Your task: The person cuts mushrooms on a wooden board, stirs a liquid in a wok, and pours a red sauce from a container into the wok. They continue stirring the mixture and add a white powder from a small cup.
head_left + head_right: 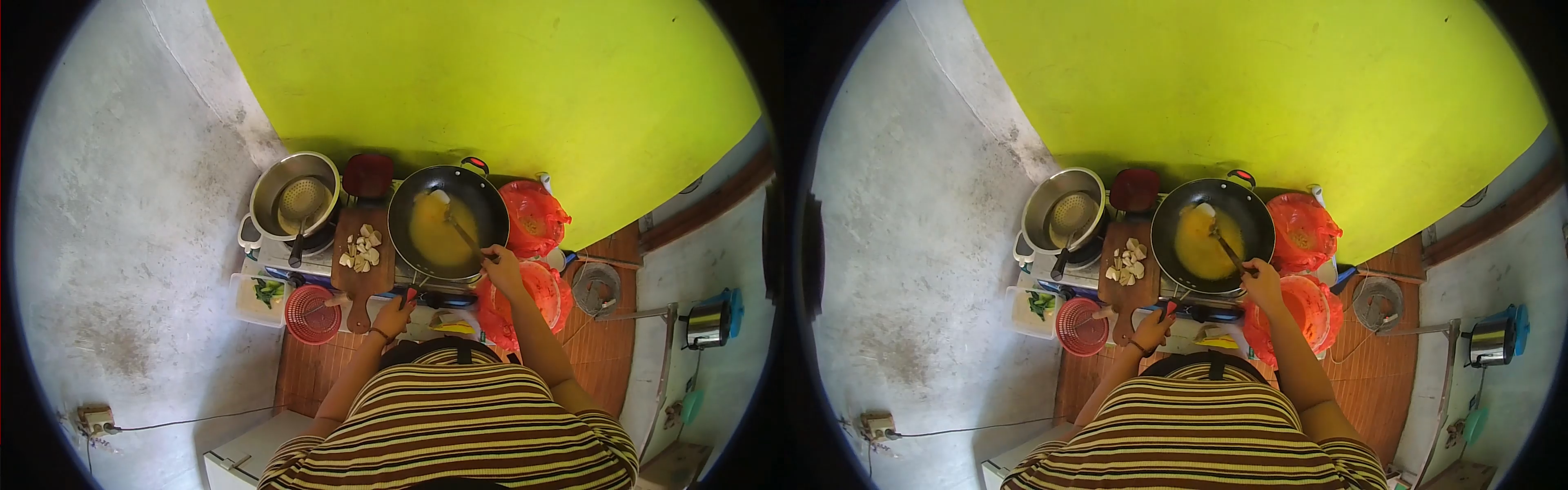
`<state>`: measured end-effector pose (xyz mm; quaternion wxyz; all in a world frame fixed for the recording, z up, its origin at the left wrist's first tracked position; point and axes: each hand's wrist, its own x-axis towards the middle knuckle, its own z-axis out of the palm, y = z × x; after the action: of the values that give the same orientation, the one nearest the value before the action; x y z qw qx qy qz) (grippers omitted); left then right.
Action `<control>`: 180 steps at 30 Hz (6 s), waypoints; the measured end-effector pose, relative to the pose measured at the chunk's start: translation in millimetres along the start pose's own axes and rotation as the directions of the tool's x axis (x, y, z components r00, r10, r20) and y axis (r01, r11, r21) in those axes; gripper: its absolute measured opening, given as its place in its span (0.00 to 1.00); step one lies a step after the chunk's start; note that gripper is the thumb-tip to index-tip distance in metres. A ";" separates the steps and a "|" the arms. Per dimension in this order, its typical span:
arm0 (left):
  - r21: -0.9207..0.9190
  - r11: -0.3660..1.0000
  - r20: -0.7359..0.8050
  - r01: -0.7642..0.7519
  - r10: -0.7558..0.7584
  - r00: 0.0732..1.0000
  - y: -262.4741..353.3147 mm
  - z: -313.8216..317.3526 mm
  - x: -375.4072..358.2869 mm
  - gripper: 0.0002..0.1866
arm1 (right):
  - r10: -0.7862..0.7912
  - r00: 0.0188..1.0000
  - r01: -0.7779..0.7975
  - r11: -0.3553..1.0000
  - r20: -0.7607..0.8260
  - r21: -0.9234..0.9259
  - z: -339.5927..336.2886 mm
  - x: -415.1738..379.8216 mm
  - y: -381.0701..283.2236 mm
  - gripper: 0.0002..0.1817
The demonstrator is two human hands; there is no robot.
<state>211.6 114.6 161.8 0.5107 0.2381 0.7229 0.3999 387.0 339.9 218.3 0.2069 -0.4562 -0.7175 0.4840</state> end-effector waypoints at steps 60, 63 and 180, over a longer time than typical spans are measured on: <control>-0.043 0.999 0.025 0.028 -0.027 0.999 6.6 -1.1 -2.8 0.13 | -0.065 0.982 0.029 0.980 -0.179 -0.197 -33.3 -38.5 15.8 0.11; -0.034 0.999 0.020 0.016 -0.015 1.000 1.9 -1.6 -0.6 0.15 | 0.108 0.993 -0.106 0.994 -0.058 0.030 -24.9 -39.5 23.9 0.10; -0.294 0.936 0.220 0.196 -0.133 0.966 8.3 -4.3 2.1 0.10 | 0.284 0.925 -0.362 0.862 0.253 0.355 0.2 -28.2 -4.6 0.13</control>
<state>206.2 119.5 168.1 0.6426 0.1308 0.6138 0.4396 398.8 315.2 226.3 0.1399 -0.4704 -0.5343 0.6883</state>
